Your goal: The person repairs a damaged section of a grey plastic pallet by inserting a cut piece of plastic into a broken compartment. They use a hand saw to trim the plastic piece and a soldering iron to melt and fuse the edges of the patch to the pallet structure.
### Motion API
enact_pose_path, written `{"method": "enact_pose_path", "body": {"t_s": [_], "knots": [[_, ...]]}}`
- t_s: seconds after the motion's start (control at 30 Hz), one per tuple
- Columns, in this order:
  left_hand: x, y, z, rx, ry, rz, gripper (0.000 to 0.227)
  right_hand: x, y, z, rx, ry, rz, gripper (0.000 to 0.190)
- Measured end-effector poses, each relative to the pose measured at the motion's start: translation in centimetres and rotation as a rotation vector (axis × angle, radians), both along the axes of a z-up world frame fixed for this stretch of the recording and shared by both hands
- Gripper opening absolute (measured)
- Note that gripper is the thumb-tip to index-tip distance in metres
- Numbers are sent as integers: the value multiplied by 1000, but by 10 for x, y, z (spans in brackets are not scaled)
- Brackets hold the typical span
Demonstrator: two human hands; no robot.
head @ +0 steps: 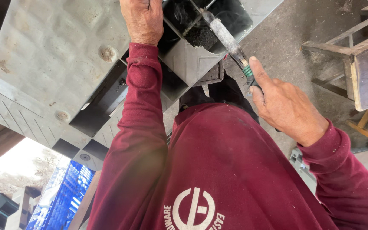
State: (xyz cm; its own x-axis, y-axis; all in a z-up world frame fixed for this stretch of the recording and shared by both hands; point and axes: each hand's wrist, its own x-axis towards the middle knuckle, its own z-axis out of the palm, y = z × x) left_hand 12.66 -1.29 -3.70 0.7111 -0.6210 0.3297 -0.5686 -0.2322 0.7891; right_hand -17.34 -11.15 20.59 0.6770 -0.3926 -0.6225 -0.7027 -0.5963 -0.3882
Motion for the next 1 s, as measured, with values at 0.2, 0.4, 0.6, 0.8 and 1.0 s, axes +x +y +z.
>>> {"method": "enact_pose_path", "body": {"t_s": [0.2, 0.4, 0.6, 0.8, 1.0], "knots": [[-2, -1, 5, -62, -31, 9, 26, 0, -14, 2, -3, -27, 92, 66], [1, -3, 2, 80, 117, 56, 43, 0, -25, 3, -25, 41, 145, 66], [-2, -2, 5, -27, 40, 21, 32, 2, -36, 7, -53, 83, 198, 65], [-4, -4, 10, -26, 49, 17, 29, 4, -41, 8, -46, 120, 207, 65], [-4, -3, 5, 109, 81, 65, 33, 3, -45, 4, 63, 70, 128, 65]]}}
